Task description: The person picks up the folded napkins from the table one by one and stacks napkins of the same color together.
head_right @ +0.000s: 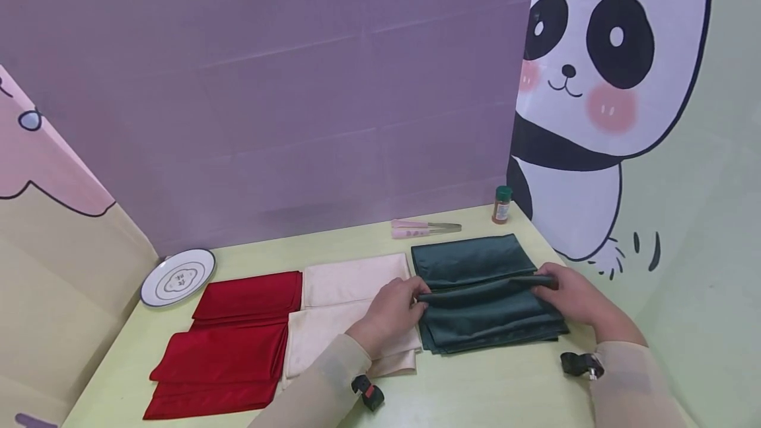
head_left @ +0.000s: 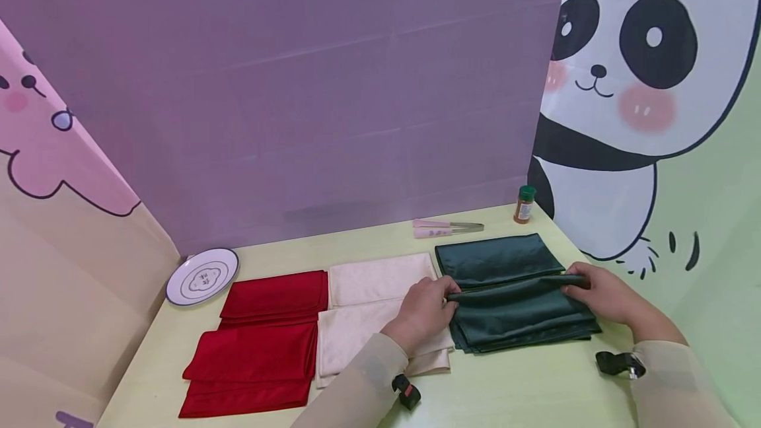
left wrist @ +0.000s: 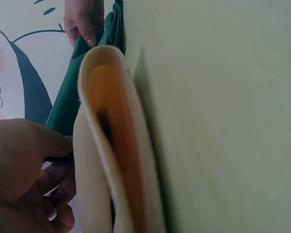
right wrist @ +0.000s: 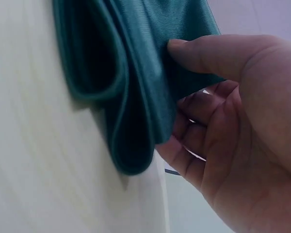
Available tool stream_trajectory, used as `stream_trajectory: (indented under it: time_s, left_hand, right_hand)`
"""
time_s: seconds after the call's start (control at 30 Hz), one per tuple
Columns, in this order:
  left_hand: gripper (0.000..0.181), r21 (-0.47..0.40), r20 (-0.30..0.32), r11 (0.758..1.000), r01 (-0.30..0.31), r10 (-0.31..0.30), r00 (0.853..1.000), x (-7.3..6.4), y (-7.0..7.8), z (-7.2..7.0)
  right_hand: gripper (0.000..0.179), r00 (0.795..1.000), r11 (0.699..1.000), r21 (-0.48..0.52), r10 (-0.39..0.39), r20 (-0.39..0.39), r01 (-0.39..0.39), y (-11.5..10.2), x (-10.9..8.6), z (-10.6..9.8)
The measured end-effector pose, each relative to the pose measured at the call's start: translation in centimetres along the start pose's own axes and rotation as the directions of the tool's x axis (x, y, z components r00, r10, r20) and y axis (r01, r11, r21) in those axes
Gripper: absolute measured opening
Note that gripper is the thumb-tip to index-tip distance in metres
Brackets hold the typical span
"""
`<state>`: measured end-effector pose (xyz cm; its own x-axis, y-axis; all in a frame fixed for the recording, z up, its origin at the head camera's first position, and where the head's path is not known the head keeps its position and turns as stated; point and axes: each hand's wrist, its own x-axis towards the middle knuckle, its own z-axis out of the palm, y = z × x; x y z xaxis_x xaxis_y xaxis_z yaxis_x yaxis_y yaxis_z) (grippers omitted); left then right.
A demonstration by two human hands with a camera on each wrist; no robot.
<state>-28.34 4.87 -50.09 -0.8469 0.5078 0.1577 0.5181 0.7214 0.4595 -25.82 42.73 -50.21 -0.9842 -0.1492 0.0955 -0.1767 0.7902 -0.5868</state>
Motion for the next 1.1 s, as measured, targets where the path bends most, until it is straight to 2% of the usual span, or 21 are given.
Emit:
stream_trajectory:
  time_s: [0.17, 0.3, 0.4, 0.57, 0.8, 1.1]
  left_hand:
    - [0.02, -0.09, -0.008, 0.996, 0.014, -0.014, 1.0, 0.1, 0.0, 0.1]
    - [0.021, -0.183, -0.016, 0.983, 0.033, -0.037, 0.999, 0.2, 0.2, 0.1]
    - [0.022, -0.265, -0.018, 0.963, 0.039, -0.045, 0.999, 0.3, 0.2, 0.3]
    - [0.019, -0.4, -0.023, 0.915, 0.053, -0.068, 0.997, 0.3, 0.1, 0.4]
    - [0.018, -0.473, -0.027, 0.88, 0.038, -0.058, 0.998, 0.5, 0.0, 0.4]
    - [0.019, -0.545, -0.015, 0.837, 0.049, -0.069, 0.998, 0.6, 0.0, 0.7]
  right_hand:
    - [0.013, 1.0, 0.998, 0.059, 0.004, -0.011, -0.003, 0.3, 0.0, -0.1]
    - [0.018, 0.999, 0.996, 0.086, 0.026, -0.031, -0.023, 0.5, 0.0, -0.3]
    - [0.02, 0.998, 0.996, 0.085, 0.032, -0.055, -0.027, 0.2, -0.1, -0.4]
    - [0.022, 0.996, 0.994, 0.103, 0.031, -0.085, -0.022, -0.5, 0.1, -0.3]
    - [0.028, 0.996, 0.993, 0.118, 0.039, -0.076, -0.03, -0.8, 0.4, 0.1]
    - [0.065, 0.993, 0.977, 0.181, 0.115, -0.019, -0.11, -0.8, 0.4, 0.2]
